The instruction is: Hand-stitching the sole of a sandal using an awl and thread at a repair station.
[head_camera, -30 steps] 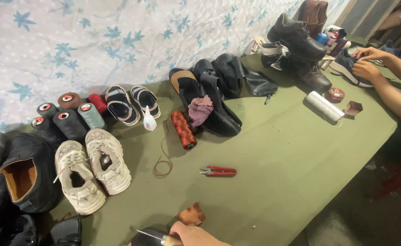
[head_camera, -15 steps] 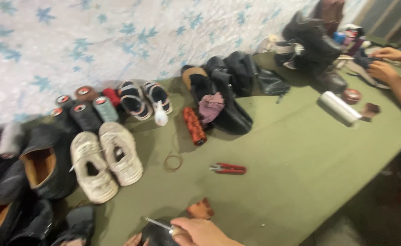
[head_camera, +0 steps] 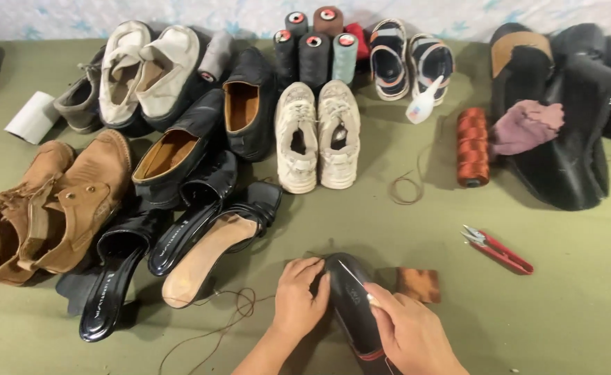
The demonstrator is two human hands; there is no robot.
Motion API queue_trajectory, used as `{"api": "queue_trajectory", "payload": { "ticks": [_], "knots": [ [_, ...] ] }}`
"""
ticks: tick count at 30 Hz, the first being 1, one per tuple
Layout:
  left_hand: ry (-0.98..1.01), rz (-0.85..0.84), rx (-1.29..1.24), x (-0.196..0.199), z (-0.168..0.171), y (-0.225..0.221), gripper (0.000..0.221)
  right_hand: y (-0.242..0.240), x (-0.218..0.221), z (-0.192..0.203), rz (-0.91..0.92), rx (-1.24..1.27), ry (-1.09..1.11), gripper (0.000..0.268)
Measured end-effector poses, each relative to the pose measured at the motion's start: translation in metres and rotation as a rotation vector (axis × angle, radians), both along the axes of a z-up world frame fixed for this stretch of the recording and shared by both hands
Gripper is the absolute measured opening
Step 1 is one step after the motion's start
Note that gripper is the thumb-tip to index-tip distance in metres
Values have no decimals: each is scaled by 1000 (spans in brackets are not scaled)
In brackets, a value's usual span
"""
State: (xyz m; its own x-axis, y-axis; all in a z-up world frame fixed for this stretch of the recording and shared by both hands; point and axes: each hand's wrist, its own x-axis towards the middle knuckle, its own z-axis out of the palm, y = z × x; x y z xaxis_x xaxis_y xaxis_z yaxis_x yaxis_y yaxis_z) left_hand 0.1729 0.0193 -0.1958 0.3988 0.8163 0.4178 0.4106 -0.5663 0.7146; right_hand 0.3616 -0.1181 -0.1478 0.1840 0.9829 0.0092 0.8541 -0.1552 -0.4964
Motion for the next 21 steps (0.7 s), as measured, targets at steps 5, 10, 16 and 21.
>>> {"api": "queue_trajectory", "payload": {
  "ticks": [5,10,16,21],
  "knots": [
    [-20,-40,-2,1,2,2,28,-4,3,-18,32,44,-92,40],
    [1,-154,-154,-11,-2,13,34,3,2,-7,35,-48,-66,39],
    [99,-320,-330,-25,-11,30,51,9,-1,-5,69,-55,-84,40],
    [103,-345,-333,-26,-12,32,52,10,-1,-8,79,-72,-122,41]
  ]
}}
